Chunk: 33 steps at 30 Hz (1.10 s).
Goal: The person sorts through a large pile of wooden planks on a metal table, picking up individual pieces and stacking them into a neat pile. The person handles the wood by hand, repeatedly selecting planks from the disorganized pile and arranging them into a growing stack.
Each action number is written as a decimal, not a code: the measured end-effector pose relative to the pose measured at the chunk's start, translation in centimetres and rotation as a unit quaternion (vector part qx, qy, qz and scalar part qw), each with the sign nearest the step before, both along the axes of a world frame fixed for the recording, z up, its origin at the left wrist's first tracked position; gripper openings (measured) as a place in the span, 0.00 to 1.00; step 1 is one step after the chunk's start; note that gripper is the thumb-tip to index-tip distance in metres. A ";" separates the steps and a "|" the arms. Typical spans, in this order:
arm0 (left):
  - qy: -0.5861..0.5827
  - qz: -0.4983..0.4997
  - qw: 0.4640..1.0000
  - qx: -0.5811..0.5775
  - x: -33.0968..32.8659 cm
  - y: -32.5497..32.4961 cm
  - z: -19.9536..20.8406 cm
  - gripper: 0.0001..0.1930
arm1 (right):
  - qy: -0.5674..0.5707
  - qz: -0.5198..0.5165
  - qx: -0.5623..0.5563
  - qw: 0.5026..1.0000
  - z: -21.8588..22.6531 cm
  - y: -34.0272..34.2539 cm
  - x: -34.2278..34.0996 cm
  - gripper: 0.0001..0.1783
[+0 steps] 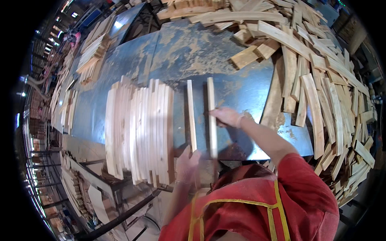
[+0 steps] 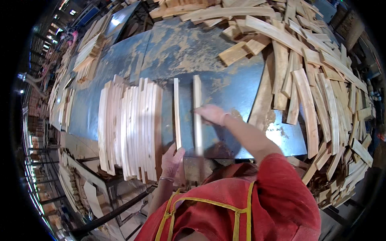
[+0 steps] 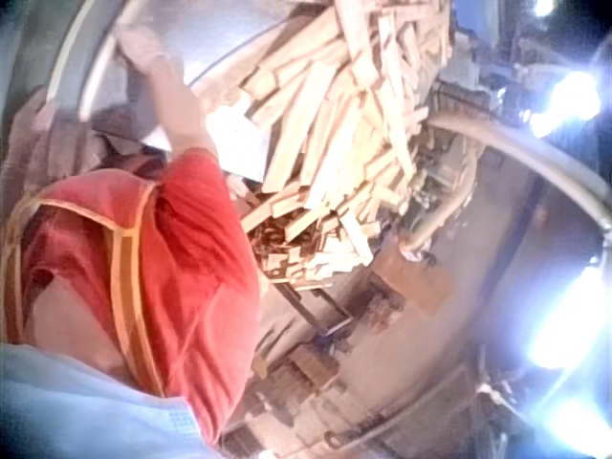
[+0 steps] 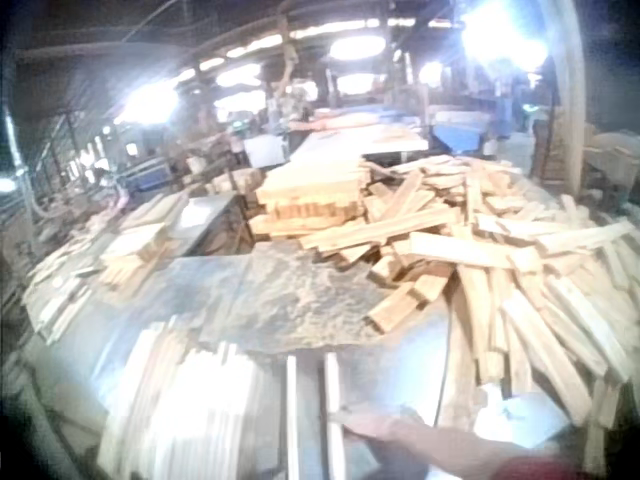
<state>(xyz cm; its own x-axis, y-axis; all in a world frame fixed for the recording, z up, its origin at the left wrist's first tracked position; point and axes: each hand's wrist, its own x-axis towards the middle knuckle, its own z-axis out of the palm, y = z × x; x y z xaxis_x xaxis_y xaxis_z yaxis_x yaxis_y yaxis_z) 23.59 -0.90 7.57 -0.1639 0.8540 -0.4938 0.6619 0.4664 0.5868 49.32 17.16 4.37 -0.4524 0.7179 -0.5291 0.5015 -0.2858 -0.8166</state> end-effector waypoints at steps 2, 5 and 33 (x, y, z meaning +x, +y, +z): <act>0.153 -0.053 0.981 0.111 -1.4 -0.3 0.3 0.37 | 0.024 0.015 0.016 0.999 -1.0 -0.3 -8.3 0.30; 0.370 -0.125 0.912 0.122 -2.5 0.1 0.6 0.46 | 0.124 0.020 -0.079 0.989 -2.9 -0.7 -16.2 0.31; -0.698 0.071 0.665 -0.256 20.1 12.0 -8.1 0.36 | -0.399 -0.101 0.455 0.789 15.1 13.2 44.2 0.63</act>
<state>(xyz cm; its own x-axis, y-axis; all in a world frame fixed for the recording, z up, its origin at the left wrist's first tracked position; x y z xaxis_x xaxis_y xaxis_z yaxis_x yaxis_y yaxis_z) 43.67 11.12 -0.52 0.6984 0.5403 -0.4693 -0.4329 0.8411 0.3242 93.55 30.34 19.49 -0.0631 0.9798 0.1899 0.9795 0.0973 -0.1765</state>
